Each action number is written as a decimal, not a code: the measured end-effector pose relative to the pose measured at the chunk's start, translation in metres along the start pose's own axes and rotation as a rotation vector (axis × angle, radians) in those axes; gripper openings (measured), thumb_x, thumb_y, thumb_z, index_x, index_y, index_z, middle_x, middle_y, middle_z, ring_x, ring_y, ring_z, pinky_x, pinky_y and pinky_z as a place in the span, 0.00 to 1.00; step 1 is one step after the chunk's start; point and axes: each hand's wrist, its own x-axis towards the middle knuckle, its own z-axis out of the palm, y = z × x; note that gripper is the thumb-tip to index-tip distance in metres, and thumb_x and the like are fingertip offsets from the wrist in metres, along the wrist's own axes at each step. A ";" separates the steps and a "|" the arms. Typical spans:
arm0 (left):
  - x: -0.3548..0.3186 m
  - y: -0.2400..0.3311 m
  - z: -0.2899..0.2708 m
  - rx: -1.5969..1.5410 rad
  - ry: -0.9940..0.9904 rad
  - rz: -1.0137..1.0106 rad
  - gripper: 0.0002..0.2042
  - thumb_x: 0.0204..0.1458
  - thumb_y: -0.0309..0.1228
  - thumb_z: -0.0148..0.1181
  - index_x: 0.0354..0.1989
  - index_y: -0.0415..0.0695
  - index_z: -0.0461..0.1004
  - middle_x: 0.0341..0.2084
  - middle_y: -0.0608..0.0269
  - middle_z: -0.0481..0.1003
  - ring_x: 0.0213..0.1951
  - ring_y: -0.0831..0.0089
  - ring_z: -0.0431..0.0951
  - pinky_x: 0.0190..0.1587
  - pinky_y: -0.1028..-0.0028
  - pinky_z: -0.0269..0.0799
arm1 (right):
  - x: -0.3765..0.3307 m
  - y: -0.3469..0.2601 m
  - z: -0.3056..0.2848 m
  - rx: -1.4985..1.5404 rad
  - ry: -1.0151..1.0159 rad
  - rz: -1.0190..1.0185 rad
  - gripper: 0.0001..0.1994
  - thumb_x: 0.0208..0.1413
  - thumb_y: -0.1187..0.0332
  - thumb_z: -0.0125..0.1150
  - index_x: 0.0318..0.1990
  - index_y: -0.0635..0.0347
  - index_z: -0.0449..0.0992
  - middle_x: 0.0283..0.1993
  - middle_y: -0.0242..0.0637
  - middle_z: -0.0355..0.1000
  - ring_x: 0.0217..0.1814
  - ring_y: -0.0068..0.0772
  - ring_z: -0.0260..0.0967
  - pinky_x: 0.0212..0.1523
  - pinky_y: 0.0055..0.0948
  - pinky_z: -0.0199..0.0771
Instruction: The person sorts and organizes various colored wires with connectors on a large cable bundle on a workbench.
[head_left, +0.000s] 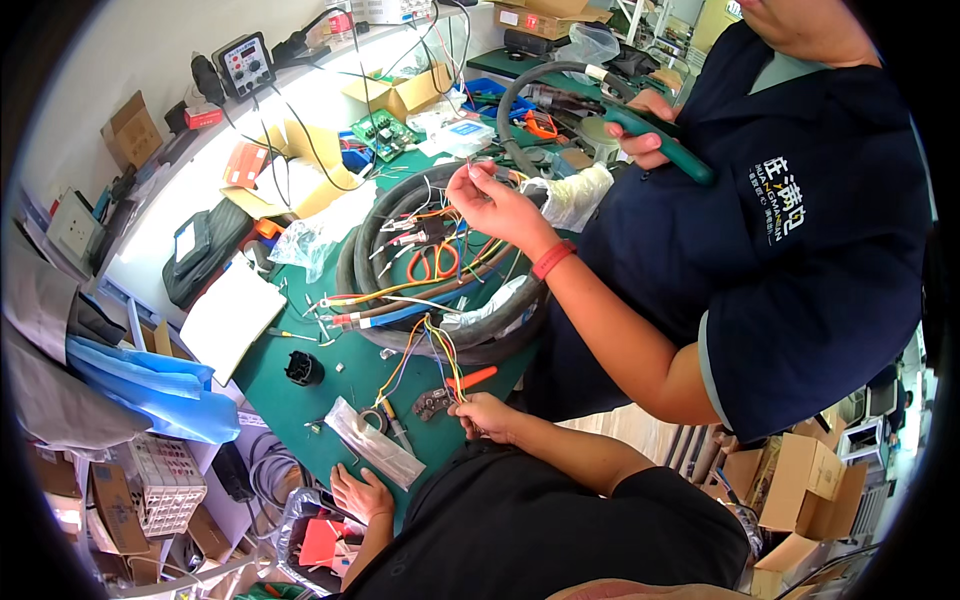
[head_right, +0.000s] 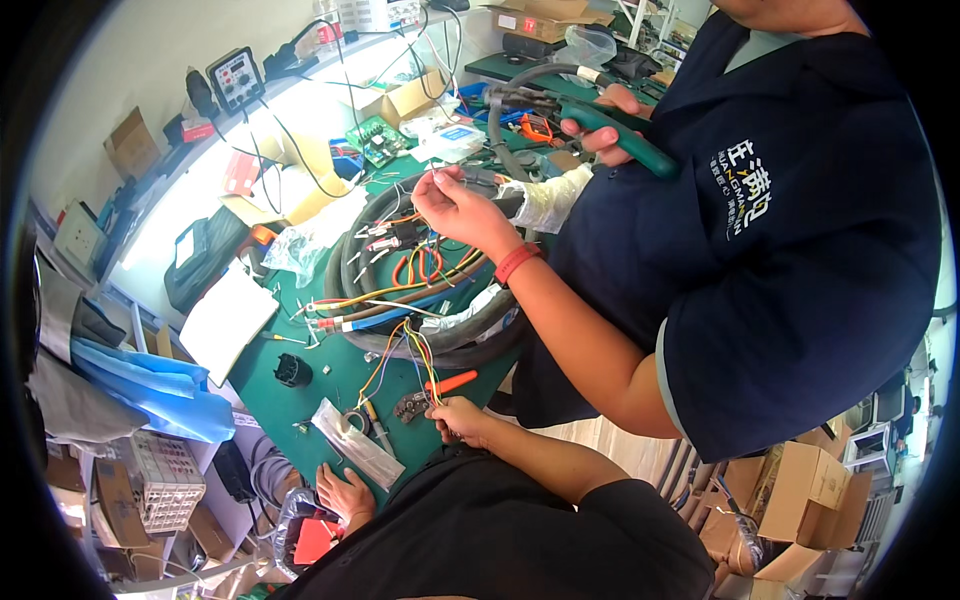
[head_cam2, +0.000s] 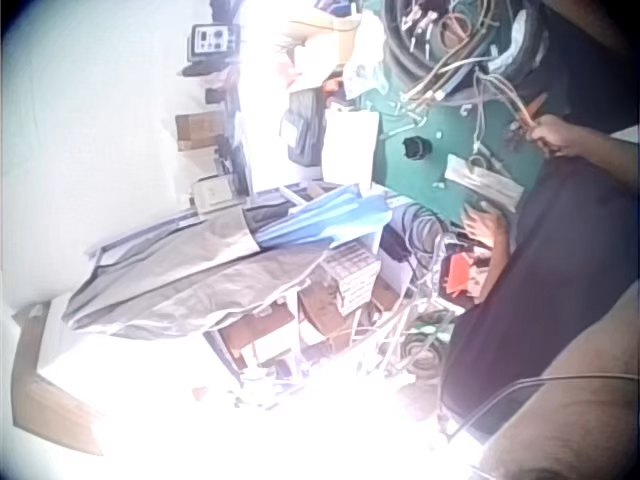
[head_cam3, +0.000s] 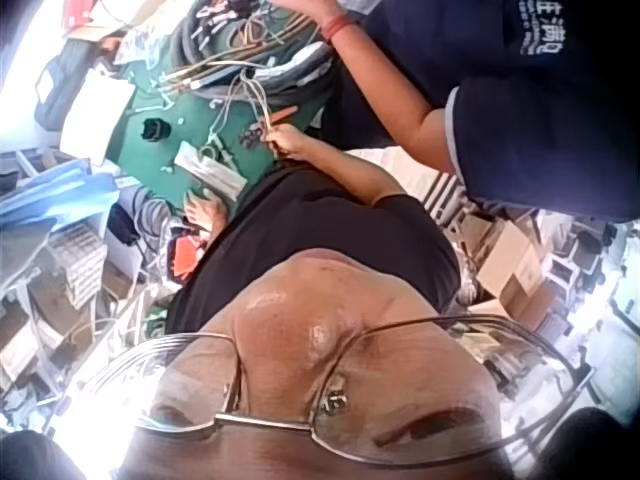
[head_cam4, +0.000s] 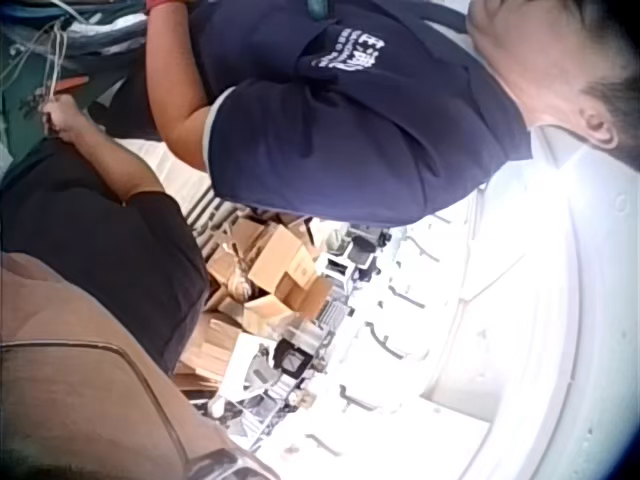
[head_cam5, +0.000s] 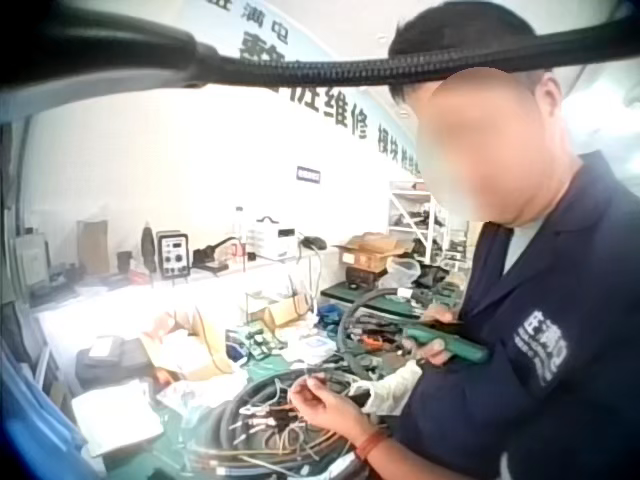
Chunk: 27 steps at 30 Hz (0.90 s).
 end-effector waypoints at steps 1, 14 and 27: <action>0.000 0.000 0.000 0.000 0.002 0.001 0.28 0.52 0.42 0.49 0.59 0.41 0.61 0.59 0.54 0.60 0.62 0.56 0.57 0.63 0.56 0.48 | -0.001 0.000 0.001 0.004 0.001 0.002 0.08 0.58 0.71 0.49 0.41 0.63 0.72 0.23 0.27 0.64 0.20 0.20 0.62 0.21 0.22 0.68; 0.002 0.000 -0.002 -0.011 0.014 0.009 0.28 0.52 0.42 0.49 0.59 0.39 0.61 0.59 0.53 0.60 0.62 0.56 0.57 0.63 0.57 0.48 | -0.004 -0.005 0.004 0.006 0.010 0.001 0.07 0.58 0.71 0.49 0.40 0.62 0.72 0.22 0.27 0.64 0.18 0.21 0.62 0.21 0.22 0.68; 0.000 0.002 -0.005 -0.016 -0.019 -0.009 0.28 0.52 0.41 0.49 0.59 0.39 0.60 0.60 0.54 0.59 0.62 0.57 0.56 0.63 0.58 0.48 | -0.006 -0.004 0.002 -0.002 0.014 -0.003 0.09 0.57 0.71 0.49 0.42 0.64 0.72 0.22 0.27 0.65 0.18 0.21 0.63 0.21 0.23 0.69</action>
